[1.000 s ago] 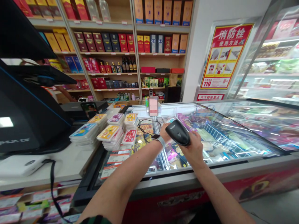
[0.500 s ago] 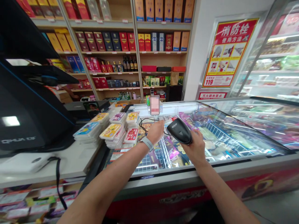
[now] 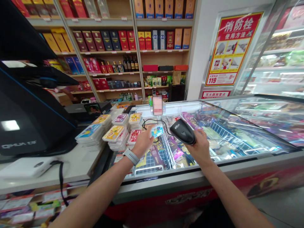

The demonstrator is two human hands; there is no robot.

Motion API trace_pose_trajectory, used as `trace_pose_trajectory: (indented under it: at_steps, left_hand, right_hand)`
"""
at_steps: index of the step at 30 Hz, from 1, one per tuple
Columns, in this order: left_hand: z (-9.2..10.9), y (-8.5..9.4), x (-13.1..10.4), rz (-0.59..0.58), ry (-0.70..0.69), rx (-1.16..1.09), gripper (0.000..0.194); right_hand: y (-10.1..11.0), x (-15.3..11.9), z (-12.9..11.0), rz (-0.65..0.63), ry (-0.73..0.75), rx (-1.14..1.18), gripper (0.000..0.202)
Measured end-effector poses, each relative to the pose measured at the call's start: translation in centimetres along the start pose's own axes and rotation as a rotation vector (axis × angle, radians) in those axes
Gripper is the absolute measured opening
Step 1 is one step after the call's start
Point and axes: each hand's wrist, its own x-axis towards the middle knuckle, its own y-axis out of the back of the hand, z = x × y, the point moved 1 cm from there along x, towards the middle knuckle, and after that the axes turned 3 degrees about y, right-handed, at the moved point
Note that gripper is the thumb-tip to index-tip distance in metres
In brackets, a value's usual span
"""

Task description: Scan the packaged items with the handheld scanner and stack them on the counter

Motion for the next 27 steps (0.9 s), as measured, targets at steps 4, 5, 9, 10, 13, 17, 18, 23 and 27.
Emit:
trace_pose_trajectory:
  at_steps: [4,5,9,10,13,17,18,23,27]
  left_hand:
    - [-0.5,0.1,-0.4,0.052,0.096,-0.237,0.058]
    - [-0.6,0.1,-0.5,0.063,0.1,-0.318,0.058]
    - [-0.8,0.1,-0.5,0.046,0.091,-0.708,0.063]
    - [-0.8,0.1,-0.5,0.022,0.107,-0.807,0.065]
    - [-0.6,-0.1,-0.5,-0.059,0.164,-0.999,0.071]
    - [-0.3,-0.6,-0.8,-0.105,0.118,-0.946,0.069]
    - [-0.2,-0.7,-0.8,-0.106,0.104,-0.879,0.069]
    - [-0.2,-1.3,-0.8,-0.065,0.107,-0.42,0.069]
    - [0.4,-1.2,-0.8,-0.05,0.087,-0.196,0.064]
  right_hand:
    - [-0.1,-0.2,0.1,-0.005,0.009,0.003,0.015]
    - [-0.1,-0.2,0.1,-0.005,0.009,0.0,0.015]
    - [-0.1,0.0,-0.1,-0.004,0.003,-0.002,0.015]
    - [-0.1,0.0,-0.1,-0.005,0.004,0.001,0.015]
    - [0.0,0.0,-0.1,-0.007,0.014,0.006,0.016]
    - [0.1,0.1,-0.3,0.01,0.02,-0.008,0.016]
    - [0.1,0.1,-0.3,0.014,0.018,-0.013,0.016]
    - [0.2,0.2,-0.4,0.034,0.002,-0.019,0.018]
    - [0.2,0.1,-0.3,0.032,0.006,-0.016,0.017]
